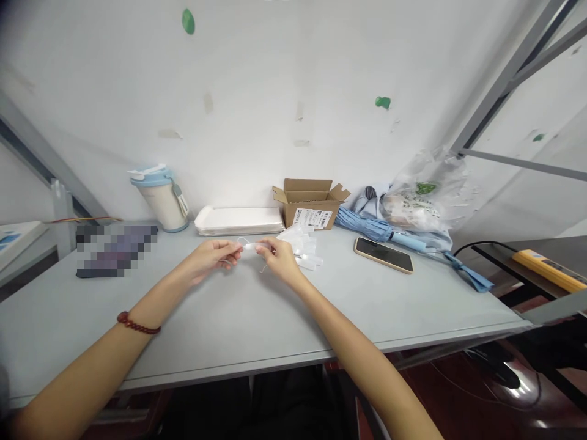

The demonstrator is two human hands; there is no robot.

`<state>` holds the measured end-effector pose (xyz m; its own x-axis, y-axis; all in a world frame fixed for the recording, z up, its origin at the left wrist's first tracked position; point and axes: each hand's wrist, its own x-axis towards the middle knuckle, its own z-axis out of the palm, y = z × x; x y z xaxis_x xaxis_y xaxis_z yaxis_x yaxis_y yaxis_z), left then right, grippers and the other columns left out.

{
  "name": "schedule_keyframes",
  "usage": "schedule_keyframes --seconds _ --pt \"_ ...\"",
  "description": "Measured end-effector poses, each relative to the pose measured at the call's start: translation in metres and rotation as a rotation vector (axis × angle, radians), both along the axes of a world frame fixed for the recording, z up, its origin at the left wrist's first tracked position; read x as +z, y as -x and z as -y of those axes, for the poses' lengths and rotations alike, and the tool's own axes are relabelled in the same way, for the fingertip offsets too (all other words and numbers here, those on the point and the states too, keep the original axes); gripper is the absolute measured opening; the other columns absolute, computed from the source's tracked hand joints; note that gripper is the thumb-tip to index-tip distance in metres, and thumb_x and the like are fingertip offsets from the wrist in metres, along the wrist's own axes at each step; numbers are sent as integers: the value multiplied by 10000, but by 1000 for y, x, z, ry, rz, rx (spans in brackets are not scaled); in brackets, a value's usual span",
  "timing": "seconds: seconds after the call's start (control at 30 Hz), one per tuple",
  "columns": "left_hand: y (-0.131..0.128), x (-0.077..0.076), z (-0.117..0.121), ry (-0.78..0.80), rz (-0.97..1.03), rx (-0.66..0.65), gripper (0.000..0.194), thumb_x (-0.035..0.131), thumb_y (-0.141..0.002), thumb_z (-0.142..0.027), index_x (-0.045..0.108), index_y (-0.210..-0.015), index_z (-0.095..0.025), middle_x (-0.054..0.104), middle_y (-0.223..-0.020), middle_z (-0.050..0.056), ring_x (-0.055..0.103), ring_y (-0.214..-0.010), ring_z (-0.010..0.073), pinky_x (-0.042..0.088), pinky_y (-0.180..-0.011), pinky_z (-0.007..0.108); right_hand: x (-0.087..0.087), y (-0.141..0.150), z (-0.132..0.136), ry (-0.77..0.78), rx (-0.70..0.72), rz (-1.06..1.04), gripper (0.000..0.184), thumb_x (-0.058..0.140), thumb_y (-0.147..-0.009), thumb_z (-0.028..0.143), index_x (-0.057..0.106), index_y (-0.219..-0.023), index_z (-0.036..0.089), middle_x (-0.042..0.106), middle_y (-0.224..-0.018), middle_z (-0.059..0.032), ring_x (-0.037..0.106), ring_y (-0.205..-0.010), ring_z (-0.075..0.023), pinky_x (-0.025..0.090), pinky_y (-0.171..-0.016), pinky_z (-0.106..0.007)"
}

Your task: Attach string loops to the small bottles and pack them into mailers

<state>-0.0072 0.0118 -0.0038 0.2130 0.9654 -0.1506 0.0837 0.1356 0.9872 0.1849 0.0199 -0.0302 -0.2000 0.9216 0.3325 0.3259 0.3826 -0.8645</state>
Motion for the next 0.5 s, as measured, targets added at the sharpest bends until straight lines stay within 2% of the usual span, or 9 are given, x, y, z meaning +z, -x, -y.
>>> schedule_keyframes --seconds 0.1,0.27,0.4,0.5 --pt "-3 -5 2 -61 -38 -16 296 734 -648 -416 621 -579 -151 599 -609 18 527 -542 117 421 -565 270 -2 3 5 9 12 18 226 512 -802 296 677 -883 165 645 -718 -20 516 -592 -123 406 -572 -244" --pt "-4 -11 1 -29 -26 -30 269 729 -644 -373 615 -567 -142 589 -585 18 504 -505 107 397 -542 272 -3 8 12 5 10 77 216 496 -825 279 672 -843 156 627 -697 -21 516 -596 -125 406 -594 -256" --pt "-1 -6 -3 -39 34 -41 271 726 -662 -391 621 -600 -150 598 -624 11 523 -545 106 413 -570 263 4 4 8 -14 3 88 257 517 -829 332 646 -961 152 616 -721 -21 525 -606 -133 415 -595 -263" --pt "8 -3 -9 -61 17 38 286 739 -639 -417 641 -632 -149 606 -631 13 531 -556 109 425 -569 257 10 -5 1 -75 -24 115 300 564 -806 294 594 -1063 142 616 -786 -29 543 -647 -133 432 -632 -266"
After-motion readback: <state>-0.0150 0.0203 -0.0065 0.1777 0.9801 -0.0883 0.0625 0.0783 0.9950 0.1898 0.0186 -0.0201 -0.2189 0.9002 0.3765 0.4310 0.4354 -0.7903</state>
